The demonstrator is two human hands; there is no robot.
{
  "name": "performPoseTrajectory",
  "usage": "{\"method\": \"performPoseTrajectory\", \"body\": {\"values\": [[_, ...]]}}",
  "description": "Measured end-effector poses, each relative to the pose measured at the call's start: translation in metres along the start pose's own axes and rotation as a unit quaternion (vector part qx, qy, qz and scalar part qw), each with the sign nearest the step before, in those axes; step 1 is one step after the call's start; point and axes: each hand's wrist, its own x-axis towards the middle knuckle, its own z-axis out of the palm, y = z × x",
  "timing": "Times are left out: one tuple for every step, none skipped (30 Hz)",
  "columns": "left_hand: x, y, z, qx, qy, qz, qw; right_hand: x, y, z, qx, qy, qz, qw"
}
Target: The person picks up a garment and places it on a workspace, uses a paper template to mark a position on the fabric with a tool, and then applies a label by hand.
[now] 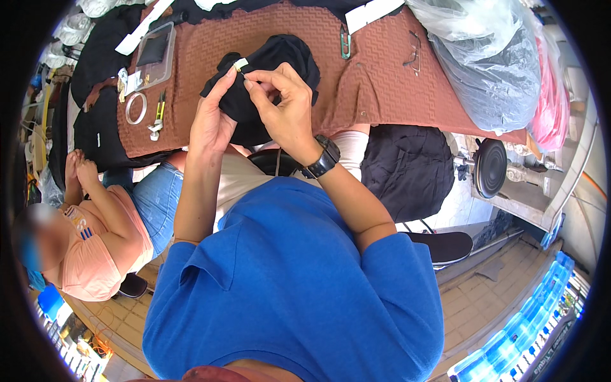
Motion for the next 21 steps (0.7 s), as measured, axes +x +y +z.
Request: {"method": "performPoseTrajectory", "body": {"values": [[0.0002,0.0001,0.0000,0.000,-0.002,0.001,1.000,0.0000,0.0003,-0.0001,0.000,0.000,0.000,1.000],[0.0006,-0.0001,-0.0004,-0.001,-0.003,-0.001,1.000,0.0001,-0.0001,-0.0001,-0.001,0.000,0.000,1.000],[0.0009,-0.0005,-0.0011,-0.002,-0.004,-0.003,1.000,0.0001,-0.0008,-0.0002,-0.002,0.001,0.001,1.000],[0.0011,-0.0009,-0.0014,-0.002,-0.006,-0.005,1.000,0.0001,-0.0011,-0.0003,-0.003,0.002,0.001,1.000],[0.0010,-0.0010,-0.0011,-0.002,-0.004,-0.006,1.000,0.0002,-0.0010,-0.0004,0.000,0.002,0.002,1.000],[0.0008,-0.0010,-0.0005,-0.002,-0.001,-0.006,1.000,0.0004,-0.0006,-0.0002,0.003,0.003,0.003,1.000],[0.0007,-0.0009,-0.0001,-0.002,0.001,-0.007,1.000,0.0007,-0.0004,-0.0001,0.005,0.004,0.004,1.000],[0.0008,-0.0009,0.0000,-0.003,0.001,-0.007,1.000,0.0007,0.0003,0.0001,0.009,0.004,0.008,1.000],[0.0009,-0.0011,0.0000,-0.004,0.001,-0.007,1.000,0.0004,0.0012,0.0002,0.014,0.004,0.012,1.000],[0.0011,-0.0013,-0.0001,-0.005,0.002,-0.007,1.000,0.0002,0.0017,0.0002,0.018,0.004,0.015,1.000],[0.0015,-0.0016,-0.0006,-0.006,0.001,-0.007,1.000,0.0003,0.0016,0.0003,0.018,0.004,0.018,1.000],[0.0022,-0.0021,-0.0012,-0.007,0.000,-0.007,1.000,0.0003,0.0015,0.0004,0.017,0.004,0.021,1.000],[0.0027,-0.0024,-0.0018,-0.008,0.000,-0.007,1.000,0.0004,0.0014,0.0005,0.017,0.003,0.024,1.000],[0.0030,-0.0025,-0.0018,-0.008,0.001,-0.006,1.000,0.0006,0.0012,0.0002,0.013,0.002,0.021,1.000],[0.0032,-0.0026,-0.0017,-0.008,0.003,-0.005,1.000,0.0007,0.0007,-0.0004,0.009,0.000,0.017,1.000],[0.0032,-0.0029,-0.0017,-0.008,0.005,-0.004,1.000,0.0007,0.0005,-0.0008,0.005,-0.001,0.014,1.000],[0.0031,-0.0030,-0.0021,-0.008,0.004,-0.004,1.000,0.0006,0.0008,-0.0007,0.007,-0.002,0.015,1.000],[0.0030,-0.0031,-0.0025,-0.008,0.004,-0.004,1.000,0.0005,0.0015,-0.0006,0.008,-0.002,0.016,1.000],[0.0028,-0.0033,-0.0026,-0.007,0.003,-0.005,1.000,0.0003,0.0024,-0.0007,0.009,-0.002,0.017,1.000],[0.0026,-0.0031,-0.0022,-0.007,0.003,-0.006,1.000,0.0000,0.0034,-0.0005,0.013,-0.001,0.020,1.000],[0.0022,-0.0026,-0.0015,-0.008,0.003,-0.008,1.000,-0.0002,0.0046,-0.0002,0.016,0.000,0.022,1.000]]}}
